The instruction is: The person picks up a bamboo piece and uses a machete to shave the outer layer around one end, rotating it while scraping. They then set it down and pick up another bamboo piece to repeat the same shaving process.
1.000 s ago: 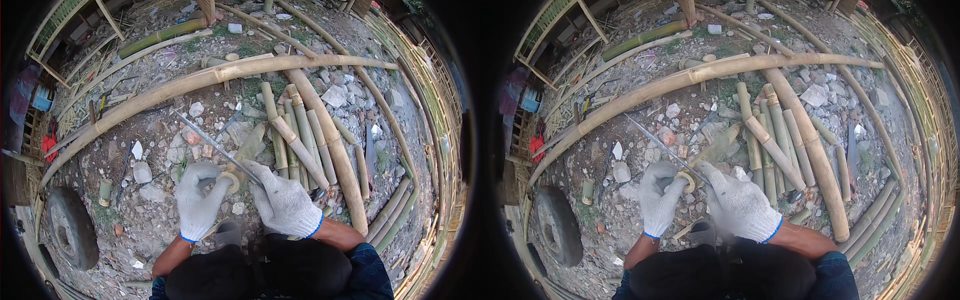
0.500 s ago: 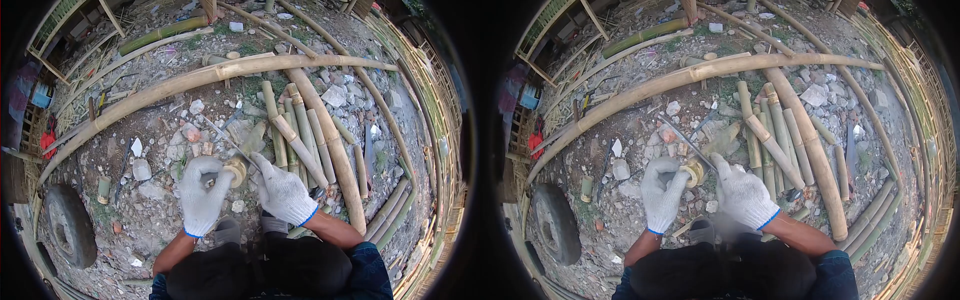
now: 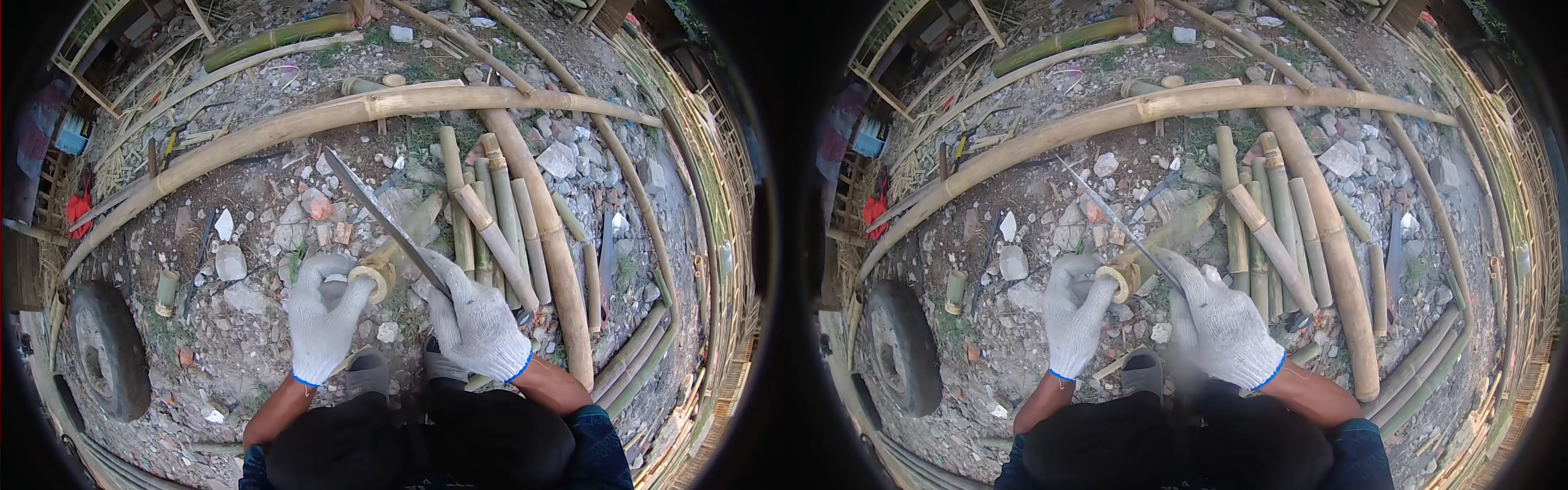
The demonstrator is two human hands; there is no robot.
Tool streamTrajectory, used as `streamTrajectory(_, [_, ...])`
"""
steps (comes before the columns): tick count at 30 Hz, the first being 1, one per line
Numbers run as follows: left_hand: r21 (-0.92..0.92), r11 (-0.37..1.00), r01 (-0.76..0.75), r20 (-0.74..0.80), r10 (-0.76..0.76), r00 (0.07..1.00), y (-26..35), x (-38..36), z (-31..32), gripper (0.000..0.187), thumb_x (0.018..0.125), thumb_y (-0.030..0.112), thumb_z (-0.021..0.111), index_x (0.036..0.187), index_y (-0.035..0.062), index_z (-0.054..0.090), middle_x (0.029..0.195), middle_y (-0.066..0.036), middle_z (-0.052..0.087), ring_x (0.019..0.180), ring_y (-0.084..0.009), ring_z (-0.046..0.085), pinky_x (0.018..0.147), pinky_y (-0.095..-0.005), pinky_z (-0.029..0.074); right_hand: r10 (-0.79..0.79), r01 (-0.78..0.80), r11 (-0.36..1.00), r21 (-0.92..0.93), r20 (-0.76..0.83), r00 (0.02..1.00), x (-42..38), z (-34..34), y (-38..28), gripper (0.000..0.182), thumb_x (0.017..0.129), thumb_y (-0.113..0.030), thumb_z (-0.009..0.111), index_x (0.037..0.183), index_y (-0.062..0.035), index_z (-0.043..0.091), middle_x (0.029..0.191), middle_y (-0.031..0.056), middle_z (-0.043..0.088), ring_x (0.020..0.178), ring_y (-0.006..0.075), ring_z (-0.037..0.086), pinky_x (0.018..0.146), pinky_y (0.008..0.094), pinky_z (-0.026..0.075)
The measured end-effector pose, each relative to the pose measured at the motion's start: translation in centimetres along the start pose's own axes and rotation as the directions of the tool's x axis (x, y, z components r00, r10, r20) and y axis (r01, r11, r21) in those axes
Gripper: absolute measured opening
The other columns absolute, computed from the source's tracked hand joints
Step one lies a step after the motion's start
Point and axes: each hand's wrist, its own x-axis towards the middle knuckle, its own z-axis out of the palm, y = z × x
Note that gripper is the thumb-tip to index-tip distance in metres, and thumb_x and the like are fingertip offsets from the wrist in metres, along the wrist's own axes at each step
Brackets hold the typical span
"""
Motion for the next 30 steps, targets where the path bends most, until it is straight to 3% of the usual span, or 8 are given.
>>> streamTrajectory(3, [0.021,0.999,0.031,0.08,-0.033,0.996,0.8,0.0,0.6,0.031,0.094,0.008,0.077,0.118,-0.0025,0.06,0.095,-0.012,0.07,0.082,-0.0186,0.076,0.069,-0.0303,0.061,-0.195,0.197,0.98,0.005,-0.087,0.977,0.2,-0.1,-1.5,0.057,0.095,-0.008,0.065,0.15,-0.0029,0.05,0.096,0.0216,0.071,0.08,0.0418,0.072,0.071,0.0493,0.06])
streamTrajectory(7, [0.028,0.999,-0.029,0.064,0.027,0.998,1.0,0.3,1.4,0.031,0.094,0.009,0.079,0.115,-0.0041,0.061,0.097,-0.013,0.071,0.082,-0.0177,0.076,0.07,-0.0287,0.059,-0.095,0.091,0.985,-0.149,-0.019,0.995,0.3,0.7,-0.7,0.059,0.092,-0.006,0.065,0.149,-0.0046,0.051,0.103,0.0187,0.075,0.086,0.0403,0.074,0.077,0.0472,0.061])
streamTrajectory(12, [0.001,1.0,-0.026,0.074,0.026,0.997,0.6,-0.4,1.6,0.028,0.093,0.01,0.079,0.112,-0.0031,0.062,0.102,-0.012,0.07,0.085,-0.017,0.075,0.072,-0.03,0.059,-0.246,0.24,0.969,-0.065,-0.109,0.963,-0.4,-0.8,-1.9,0.062,0.091,-0.004,0.063,0.152,-0.0012,0.048,0.106,0.0225,0.073,0.081,0.0374,0.075,0.067,0.0455,0.062])
streamTrajectory(15, [0.048,0.999,0.002,0.038,-0.004,0.999,0.2,-0.1,1.2,0.028,0.094,0.01,0.079,0.112,-0.0025,0.062,0.102,-0.011,0.07,0.087,-0.0167,0.074,0.074,-0.0303,0.059,0.016,-0.017,0.979,-0.201,-0.007,1.0,0.2,1.2,1.2,0.064,0.091,-0.002,0.063,0.153,-0.0025,0.047,0.114,0.0256,0.072,0.084,0.0382,0.075,0.068,0.0455,0.062])
streamTrajectory(20, [0.026,1.0,-0.015,0.021,0.015,1.0,0.4,0.3,0.9,0.027,0.095,0.011,0.078,0.112,-0.0018,0.061,0.103,-0.011,0.069,0.089,-0.0169,0.073,0.079,-0.0318,0.059,-0.062,0.061,0.998,-0.03,-0.071,0.996,-0.7,-0.3,-0.3,0.063,0.093,-0.006,0.064,0.153,0.0016,0.045,0.106,0.0267,0.071,0.08,0.0416,0.072,0.076,0.0485,0.06])
streamTrajectory(23, [-0.026,0.988,0.155,0.086,-0.152,0.985,2.6,0.1,1.3,0.027,0.096,0.011,0.077,0.113,-0.0017,0.06,0.106,-0.011,0.068,0.09,-0.0174,0.073,0.08,-0.0326,0.059,-0.12,0.117,0.992,-0.043,-0.09,0.989,-0.1,1.4,-0.1,0.061,0.093,-0.006,0.064,0.152,0.0008,0.047,0.104,0.0261,0.07,0.078,0.0442,0.071,0.083,0.0526,0.058])
streamTrajectory(26, [0.075,0.989,-0.128,0.014,0.127,0.992,-1.0,0.9,0.6,0.027,0.097,0.01,0.077,0.114,-0.002,0.059,0.103,-0.011,0.068,0.087,-0.0162,0.072,0.075,-0.0303,0.059,-0.126,0.123,0.991,-0.06,-0.051,0.991,0.7,1.8,1.0,0.057,0.094,-0.006,0.063,0.148,0.0026,0.048,0.104,0.0257,0.07,0.085,0.0442,0.07,0.088,0.0552,0.056])
streamTrajectory(30, [-0.015,0.998,-0.062,0.044,0.063,0.997,0.1,0.5,0.7,0.025,0.098,0.008,0.075,0.113,-0.0014,0.057,0.105,-0.01,0.066,0.092,-0.015,0.071,0.078,-0.0289,0.059,-0.093,0.094,0.995,0.022,-0.064,0.994,0.4,0.6,-1.3,0.058,0.094,-0.004,0.062,0.148,0.0055,0.046,0.113,0.0271,0.07,0.094,0.0473,0.069,0.088,0.0538,0.057])
